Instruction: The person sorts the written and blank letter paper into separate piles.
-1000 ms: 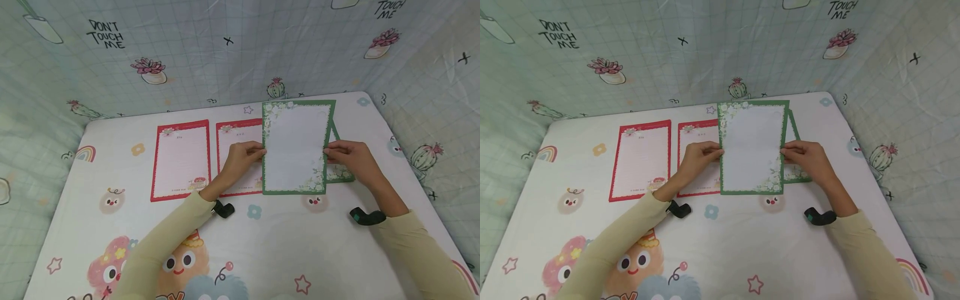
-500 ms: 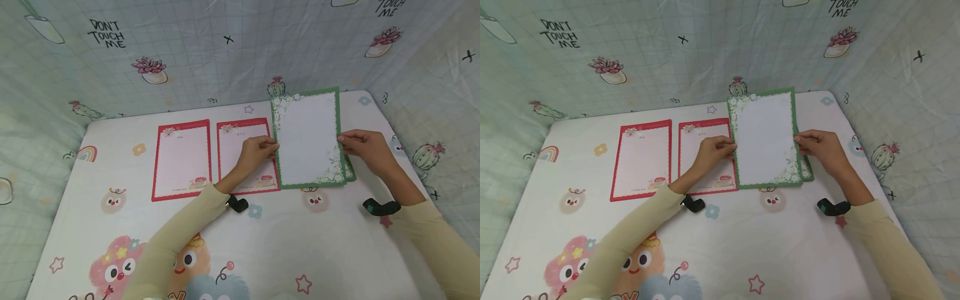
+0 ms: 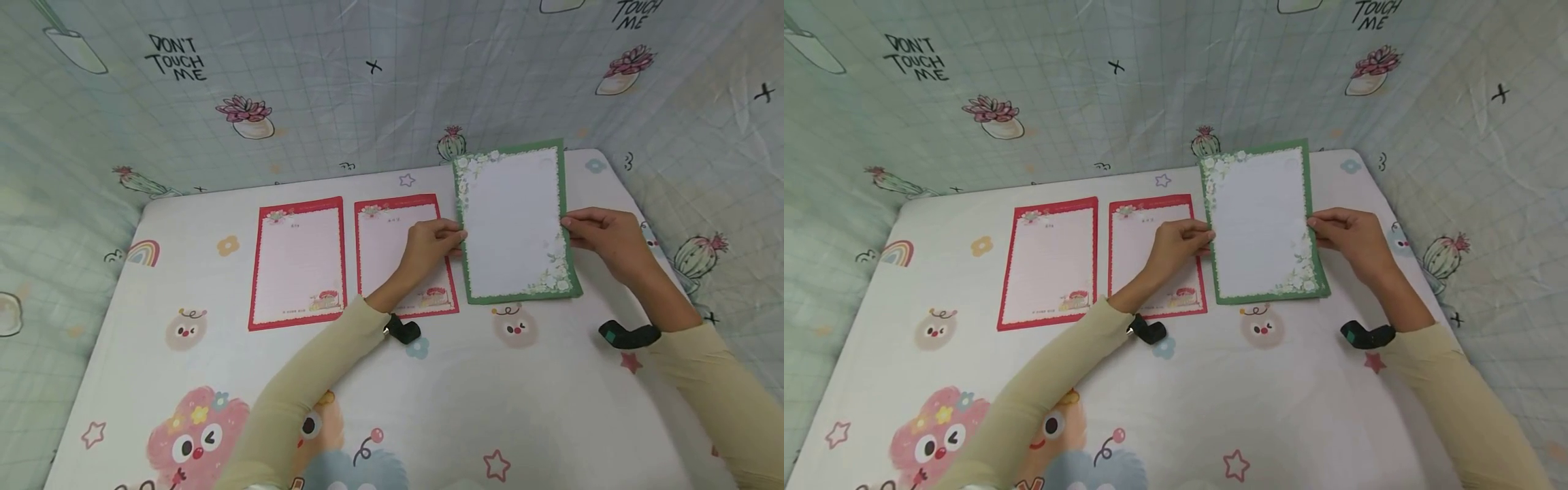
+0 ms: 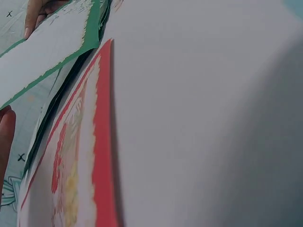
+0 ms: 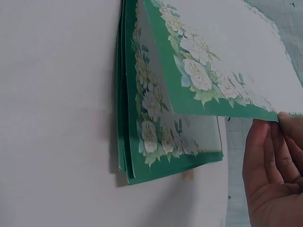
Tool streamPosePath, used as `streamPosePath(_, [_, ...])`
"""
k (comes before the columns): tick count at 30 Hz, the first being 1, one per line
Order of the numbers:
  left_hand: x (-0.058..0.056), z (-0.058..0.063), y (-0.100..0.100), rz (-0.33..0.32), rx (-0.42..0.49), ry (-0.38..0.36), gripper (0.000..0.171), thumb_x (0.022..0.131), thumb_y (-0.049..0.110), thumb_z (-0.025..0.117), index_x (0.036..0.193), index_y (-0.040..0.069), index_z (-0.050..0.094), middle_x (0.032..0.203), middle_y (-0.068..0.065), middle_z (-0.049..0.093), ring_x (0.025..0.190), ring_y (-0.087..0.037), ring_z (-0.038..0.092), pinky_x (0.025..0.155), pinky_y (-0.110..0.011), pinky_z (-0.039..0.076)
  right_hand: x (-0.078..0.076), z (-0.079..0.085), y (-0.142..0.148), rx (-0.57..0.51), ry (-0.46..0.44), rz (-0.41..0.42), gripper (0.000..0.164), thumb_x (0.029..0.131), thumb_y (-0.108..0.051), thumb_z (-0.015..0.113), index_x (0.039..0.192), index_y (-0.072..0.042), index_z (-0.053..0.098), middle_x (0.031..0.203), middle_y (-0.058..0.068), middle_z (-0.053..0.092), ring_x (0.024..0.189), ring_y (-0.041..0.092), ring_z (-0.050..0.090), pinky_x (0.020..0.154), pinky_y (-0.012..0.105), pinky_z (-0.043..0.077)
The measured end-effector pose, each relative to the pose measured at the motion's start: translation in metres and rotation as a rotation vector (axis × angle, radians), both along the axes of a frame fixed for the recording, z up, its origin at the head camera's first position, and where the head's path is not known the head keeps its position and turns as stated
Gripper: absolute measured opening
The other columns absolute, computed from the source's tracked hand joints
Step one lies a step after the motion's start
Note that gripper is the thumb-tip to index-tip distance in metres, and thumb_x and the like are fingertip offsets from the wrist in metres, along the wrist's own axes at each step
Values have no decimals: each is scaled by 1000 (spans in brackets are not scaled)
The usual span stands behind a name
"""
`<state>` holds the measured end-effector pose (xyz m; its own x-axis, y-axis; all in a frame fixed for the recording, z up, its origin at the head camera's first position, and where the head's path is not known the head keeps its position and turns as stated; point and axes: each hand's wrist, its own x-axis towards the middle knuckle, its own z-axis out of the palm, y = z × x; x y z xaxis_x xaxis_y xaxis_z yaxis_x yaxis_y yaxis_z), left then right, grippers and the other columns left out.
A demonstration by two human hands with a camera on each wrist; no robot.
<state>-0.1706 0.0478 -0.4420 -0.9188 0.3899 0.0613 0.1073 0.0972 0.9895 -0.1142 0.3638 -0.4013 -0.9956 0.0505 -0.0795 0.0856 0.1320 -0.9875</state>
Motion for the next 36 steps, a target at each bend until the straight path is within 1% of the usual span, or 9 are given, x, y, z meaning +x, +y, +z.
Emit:
streamPosePath(2, [-2,-1,3,5,-1,-5,20,96,8,71,110,-7,71,97,-17,76,79,-30,75,77,-29,63,-2,0,2,-29,1,-9,13,96,-8,70,106,-3,76,99,-5,75,81,8,71,72,20,60])
streamPosePath(4, [-5,-1,7,10,-7,-15,21,96,8,71,111,-6,72,96,-17,76,79,-30,76,77,-29,63,-4,-1,4,-9,2,-16,13,96,-9,70,106,-4,76,99,-7,74,81,7,71,72,19,60])
streamPosePath(10, [-10,1,13,15,-40,-34,20,96,11,71,110,-3,73,93,-13,76,79,-30,75,78,-30,63,-9,-4,8,116,0,-32,19,98,-15,69,112,-4,75,99,-11,73,81,4,70,73,18,60])
streamPosePath(15, [-12,-1,15,38,-22,-60,18,95,9,72,107,-4,74,91,-13,76,76,-31,75,76,-33,63,-13,-5,9,219,3,-41,28,99,-18,68,118,2,71,98,-15,71,81,2,68,73,17,59])
streamPosePath(18, [-13,-3,16,34,-22,-80,17,95,9,73,106,-4,74,91,-13,77,76,-30,75,75,-32,63,-15,-6,10,256,-10,-47,30,100,-20,67,119,3,71,96,-17,70,81,1,68,73,16,59])
streamPosePath(23, [-13,-3,18,24,-34,-121,18,95,9,72,107,-5,73,92,-13,77,76,-27,76,74,-30,63,-18,-6,12,285,-49,-54,33,98,-25,69,119,1,71,94,-20,69,80,-1,68,72,16,59])
streamPosePath(27, [-11,1,19,18,-51,-127,18,95,7,72,106,-6,73,90,-14,77,75,-27,76,72,-30,63,-18,-6,13,321,-70,-53,38,97,-28,70,119,2,70,92,-23,69,80,-3,69,72,16,59])
streamPosePath(32, [-11,5,22,27,-81,-157,17,95,7,72,105,-7,73,86,-13,77,69,-21,75,68,-27,62,-18,-5,15,337,-102,-30,43,97,-28,70,124,5,67,91,-25,69,82,-5,69,74,16,59])
streamPosePath(36, [-11,5,24,39,-79,-181,18,94,7,72,105,-7,73,84,-13,77,66,-19,74,66,-27,62,-18,-5,17,353,-131,-4,46,98,-27,70,127,9,63,91,-26,68,82,-5,70,76,18,59])
